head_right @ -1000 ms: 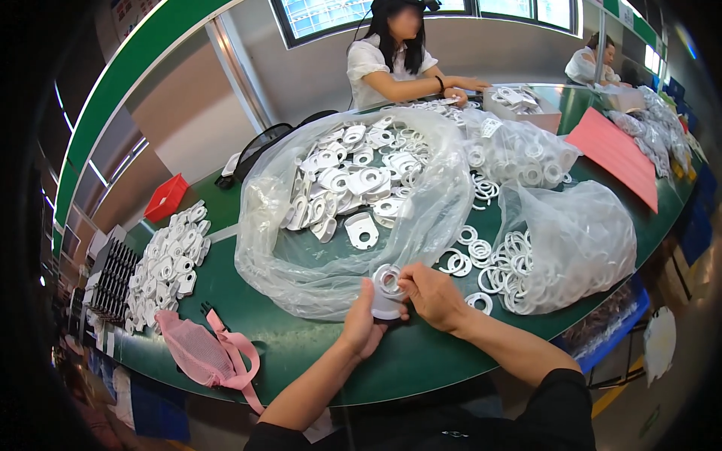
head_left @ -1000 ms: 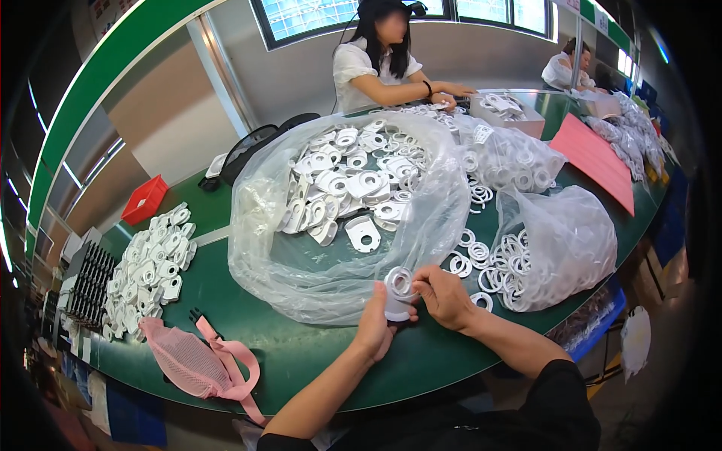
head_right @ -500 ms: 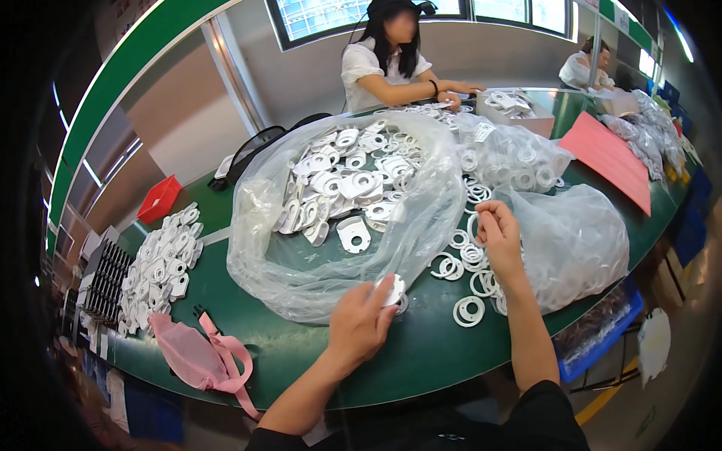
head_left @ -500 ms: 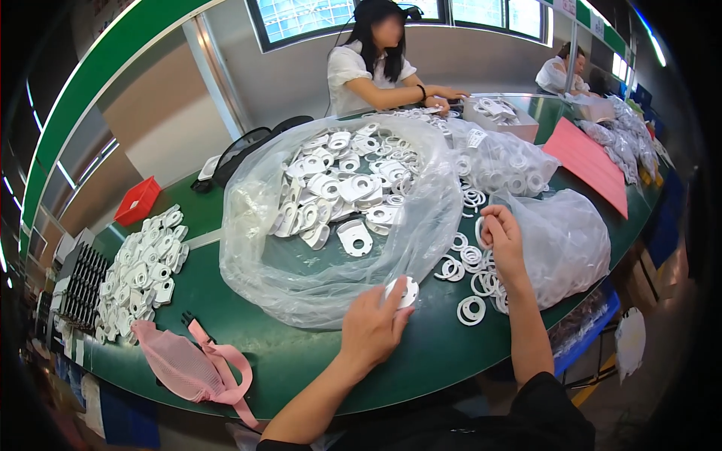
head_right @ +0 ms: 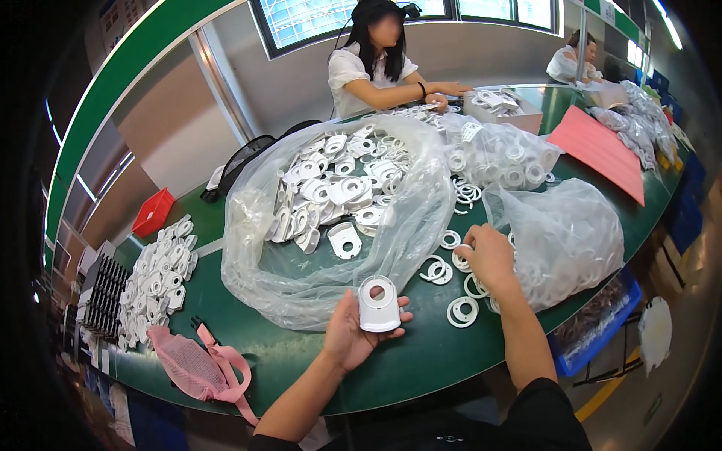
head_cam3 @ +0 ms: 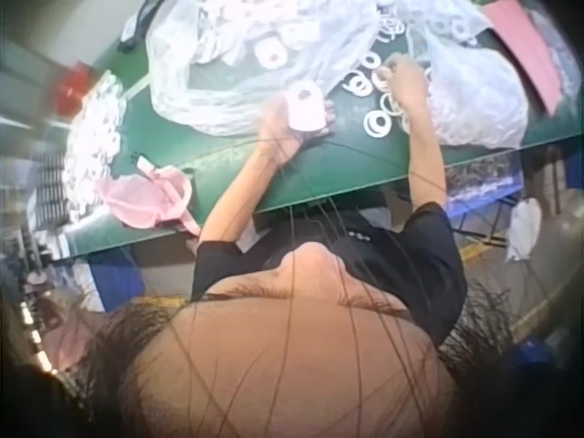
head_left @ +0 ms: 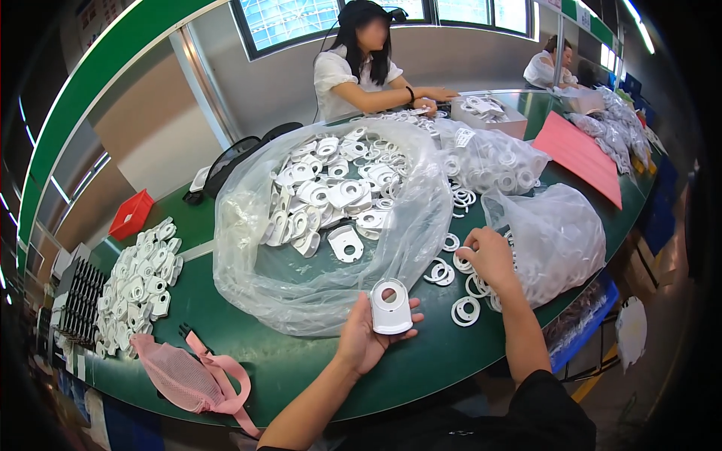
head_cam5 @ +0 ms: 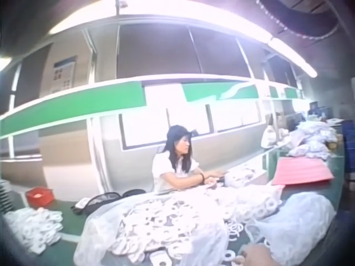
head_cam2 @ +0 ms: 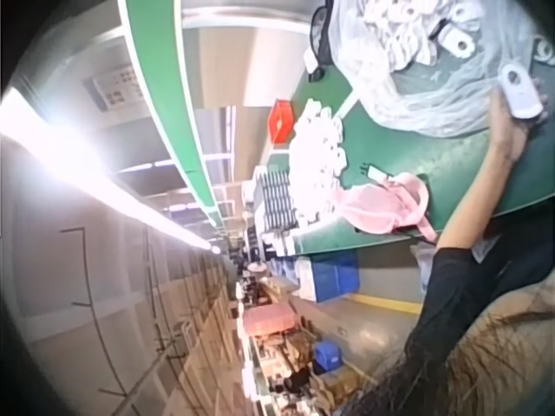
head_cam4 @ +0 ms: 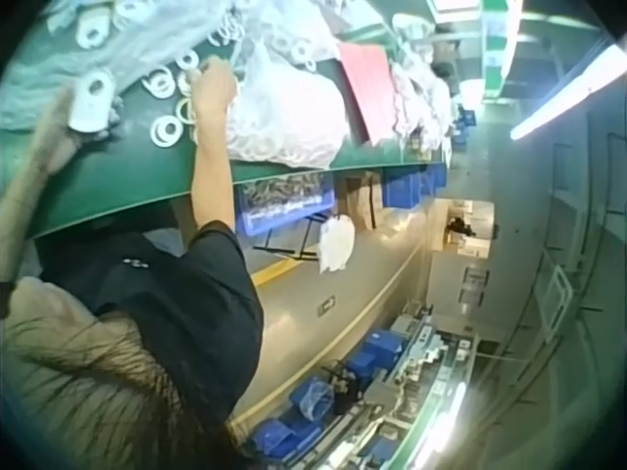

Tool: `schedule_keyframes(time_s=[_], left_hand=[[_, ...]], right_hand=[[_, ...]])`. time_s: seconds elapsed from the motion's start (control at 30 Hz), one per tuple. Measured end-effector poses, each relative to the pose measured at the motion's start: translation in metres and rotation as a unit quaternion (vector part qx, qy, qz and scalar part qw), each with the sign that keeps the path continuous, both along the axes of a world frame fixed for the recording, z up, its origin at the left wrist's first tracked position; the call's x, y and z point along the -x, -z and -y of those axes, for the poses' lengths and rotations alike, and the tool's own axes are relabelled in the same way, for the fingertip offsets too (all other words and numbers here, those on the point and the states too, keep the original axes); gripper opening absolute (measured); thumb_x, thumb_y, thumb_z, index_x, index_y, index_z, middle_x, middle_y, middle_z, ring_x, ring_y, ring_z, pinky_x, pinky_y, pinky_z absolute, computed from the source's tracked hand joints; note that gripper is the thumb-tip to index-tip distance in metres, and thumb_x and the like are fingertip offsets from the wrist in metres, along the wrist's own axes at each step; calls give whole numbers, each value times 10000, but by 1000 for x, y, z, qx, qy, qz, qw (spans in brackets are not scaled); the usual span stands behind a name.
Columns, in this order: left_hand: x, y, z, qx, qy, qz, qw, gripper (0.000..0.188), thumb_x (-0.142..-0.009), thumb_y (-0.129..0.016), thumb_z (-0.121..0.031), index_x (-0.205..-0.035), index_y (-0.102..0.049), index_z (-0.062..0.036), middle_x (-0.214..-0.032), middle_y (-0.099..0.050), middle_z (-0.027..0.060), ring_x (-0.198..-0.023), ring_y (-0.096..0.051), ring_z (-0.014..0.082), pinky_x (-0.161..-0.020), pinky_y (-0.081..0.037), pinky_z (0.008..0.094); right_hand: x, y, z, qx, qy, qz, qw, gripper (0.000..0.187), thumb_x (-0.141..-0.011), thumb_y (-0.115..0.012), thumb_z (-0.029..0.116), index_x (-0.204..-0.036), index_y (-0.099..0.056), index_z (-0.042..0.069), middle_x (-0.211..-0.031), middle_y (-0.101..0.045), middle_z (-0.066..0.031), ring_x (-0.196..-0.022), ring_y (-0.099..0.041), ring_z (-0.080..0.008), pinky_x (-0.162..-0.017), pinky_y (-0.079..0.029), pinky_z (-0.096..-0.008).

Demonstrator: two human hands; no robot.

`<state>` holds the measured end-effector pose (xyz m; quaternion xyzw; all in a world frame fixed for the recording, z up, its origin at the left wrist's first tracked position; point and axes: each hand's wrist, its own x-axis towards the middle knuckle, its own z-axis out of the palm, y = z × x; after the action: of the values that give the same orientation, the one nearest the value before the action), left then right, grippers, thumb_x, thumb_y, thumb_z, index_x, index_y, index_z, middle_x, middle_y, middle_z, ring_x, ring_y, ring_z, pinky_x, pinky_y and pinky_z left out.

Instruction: Assembling small plastic rings into a housing on an assembly line.

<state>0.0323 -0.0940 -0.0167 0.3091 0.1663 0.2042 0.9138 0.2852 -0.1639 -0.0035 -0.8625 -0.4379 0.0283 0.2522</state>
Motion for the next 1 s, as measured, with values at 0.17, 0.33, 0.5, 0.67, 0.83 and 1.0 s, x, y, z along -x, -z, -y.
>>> schedule_keyframes(time_s=[0.17, 0.33, 0.5, 0.67, 0.83, 1.0], left_hand=[[0, 6, 1, -57, 48, -64, 995, 627, -944, -229, -525, -1338, -338, -49, -1280, -474, 190, -1070, -553, 358, -801, -518, 390], [-1, 6, 7, -68, 60, -73, 993, 563, -951, -316, -459, -1338, -335, -50, -1256, -496, 171, -1050, -571, 329, -760, -533, 372], [-4, 10, 9, -159, 31, -120, 979, 524, -942, -385, -419, -1307, -346, -45, -1197, -535, 164, -991, -601, 304, -709, -546, 356], [1, 10, 0, -39, -23, -62, 997, 379, -934, -394, -257, -1238, -377, -32, -1113, -575, 192, -900, -627, 283, -631, -531, 330], [1, 7, -4, -62, -79, -79, 992, 379, -921, -379, -281, -1205, -409, -32, -1112, -576, 205, -891, -622, 305, -616, -511, 341], [3, 5, -3, -63, -74, -69, 993, 353, -938, -412, -267, -1196, -408, -26, -1116, -573, 203, -880, -625, 292, -617, -519, 336]], right_hand=[[14, -21, -5, -151, -141, -296, 932, 169, -743, -686, 145, -781, -662, -18, -693, -618, -26, -627, -545, -79, -586, -436, -228], [59, -3, -15, -132, -269, -363, 882, 141, -761, -699, 114, -821, -658, -6, -736, -633, -20, -664, -564, -52, -596, -451, -198], [77, 1, -16, -132, -301, -333, 884, 182, -780, -697, 149, -863, -653, -7, -730, -628, -15, -637, -525, -34, -555, -411, -191], [60, 5, -17, -167, -243, -388, 873, 184, -859, -610, 171, -868, -648, -9, -700, -577, 26, -593, -464, -17, -523, -361, -176], [43, 0, -11, -67, -299, -346, 887, 205, -864, -588, 155, -935, -662, -22, -800, -669, -54, -709, -577, -62, -641, -457, -200], [24, -1, -9, -110, -205, -236, 944, 187, -811, -628, 155, -833, -665, -26, -731, -664, -100, -616, -603, -156, -589, -464, -271]])
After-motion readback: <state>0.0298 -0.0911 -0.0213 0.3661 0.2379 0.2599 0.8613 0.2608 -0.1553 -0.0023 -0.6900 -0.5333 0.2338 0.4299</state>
